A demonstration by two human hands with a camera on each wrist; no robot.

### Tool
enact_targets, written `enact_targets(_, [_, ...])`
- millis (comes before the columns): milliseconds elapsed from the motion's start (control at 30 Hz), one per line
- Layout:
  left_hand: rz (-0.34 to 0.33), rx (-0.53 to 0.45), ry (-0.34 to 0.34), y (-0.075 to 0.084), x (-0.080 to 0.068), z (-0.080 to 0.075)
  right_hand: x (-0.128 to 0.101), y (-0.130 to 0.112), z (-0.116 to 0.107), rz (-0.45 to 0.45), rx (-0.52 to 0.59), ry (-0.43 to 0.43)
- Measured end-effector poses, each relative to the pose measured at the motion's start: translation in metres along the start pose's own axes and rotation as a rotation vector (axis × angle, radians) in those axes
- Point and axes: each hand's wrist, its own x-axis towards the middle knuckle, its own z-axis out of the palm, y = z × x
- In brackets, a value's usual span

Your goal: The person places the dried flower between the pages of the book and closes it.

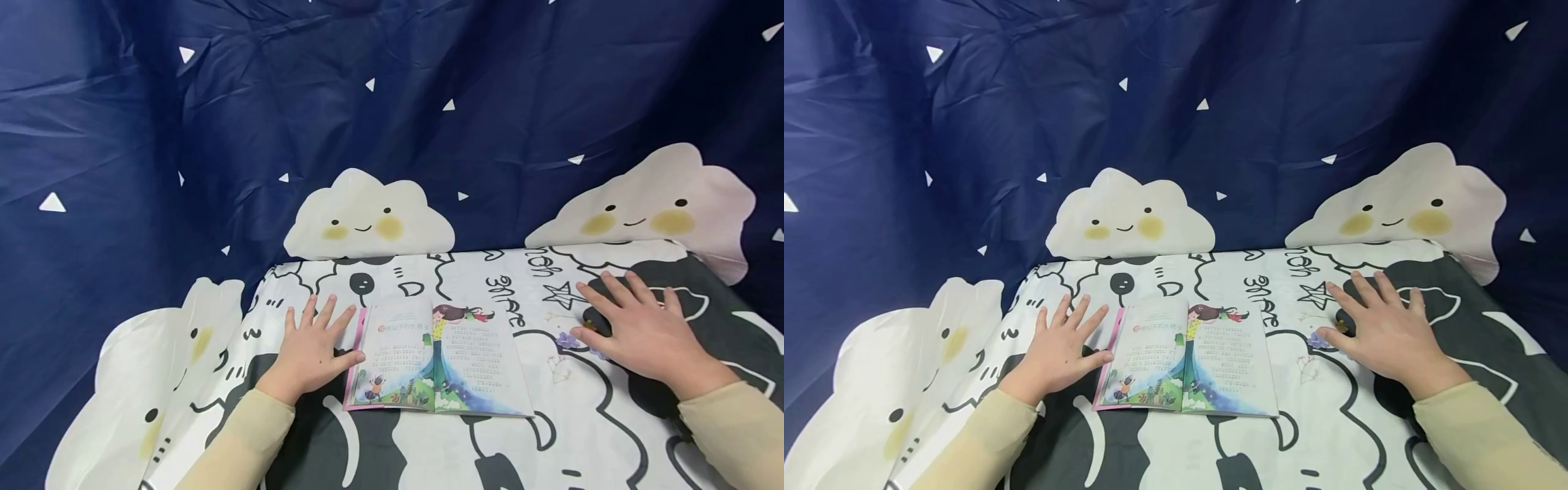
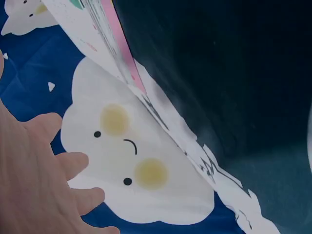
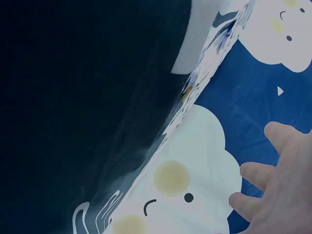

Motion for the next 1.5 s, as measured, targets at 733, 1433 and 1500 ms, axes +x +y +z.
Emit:
enact_targets(733, [0.118,-0.027,0.042,0.002,-0.005,0.006,-0.002,0.001,-0.001,-0.021,0.023,0.01])
enact_targets(1433, [0.421,-0.151,-0.17,0.016,-0.002,0.019,0.001,0.004,-0.004,-0.053,0.061,-0.065])
enact_targets(1500, [0.455,-0.169,-0.188,0.019,-0.001,0.019,0.002,0.005,-0.004,-0.055,0.063,-0.074])
